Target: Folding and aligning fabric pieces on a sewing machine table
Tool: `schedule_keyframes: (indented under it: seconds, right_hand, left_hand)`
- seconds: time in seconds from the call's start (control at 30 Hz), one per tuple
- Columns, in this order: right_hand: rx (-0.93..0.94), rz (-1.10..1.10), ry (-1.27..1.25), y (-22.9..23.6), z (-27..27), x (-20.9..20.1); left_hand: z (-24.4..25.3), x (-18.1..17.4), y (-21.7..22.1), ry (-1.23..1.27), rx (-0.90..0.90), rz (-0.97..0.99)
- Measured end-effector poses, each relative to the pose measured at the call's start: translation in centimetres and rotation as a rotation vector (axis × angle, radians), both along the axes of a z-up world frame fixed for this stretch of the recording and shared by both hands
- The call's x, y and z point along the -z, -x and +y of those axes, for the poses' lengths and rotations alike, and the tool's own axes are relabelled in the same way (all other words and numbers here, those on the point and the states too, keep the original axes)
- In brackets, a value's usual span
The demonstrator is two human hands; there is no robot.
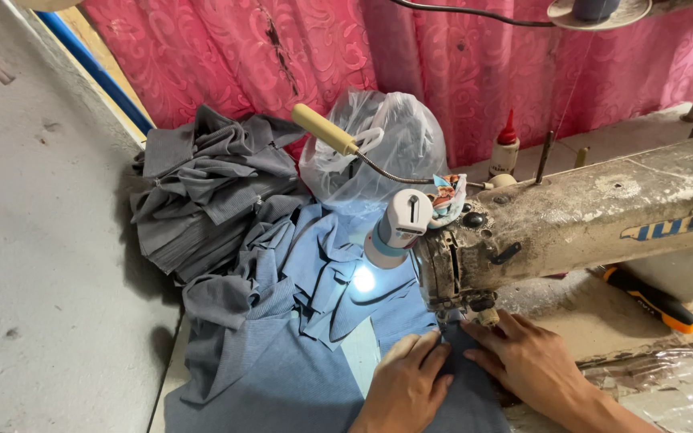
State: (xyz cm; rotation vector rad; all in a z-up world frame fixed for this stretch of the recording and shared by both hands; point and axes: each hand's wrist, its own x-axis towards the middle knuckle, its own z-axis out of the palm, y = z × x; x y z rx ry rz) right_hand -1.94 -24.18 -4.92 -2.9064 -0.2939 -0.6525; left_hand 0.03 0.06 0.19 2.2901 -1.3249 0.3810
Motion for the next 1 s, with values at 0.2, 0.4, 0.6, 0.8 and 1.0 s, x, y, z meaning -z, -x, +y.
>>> schedule_keyframes:
  seconds: [0.2,0.4,0.6,0.8,1.0]
  right_hand:
    - [0.031,-0.008,0.038,-1.1,-0.1,0.9]
    - [-0.052,0.007,-0.056,-0.3,-0.7,-1.2]
    - [-0.651,0.006,-0.303,3.2,-0.3,-4.9]
    - [-0.658,0.011,-0.266,2.2,-0.3,-2.8]
    - [-0.847,-0.101,-0.244,2.6,0.0,-5.6]
  left_hand:
    - [0.1,-1.0,-0.5,-0.025,-0.041,0.003]
    - [0.1,-1.3,-0.3,-0.055,-0.067,0.019]
    - [1.9,1.7,0.9,-0.226,0.006,0.068]
    - [2.0,-0.9,0.0,-0.255,0.008,0.207]
    - [2.1,-2.0,-0.5,-0.223,0.007,0.186]
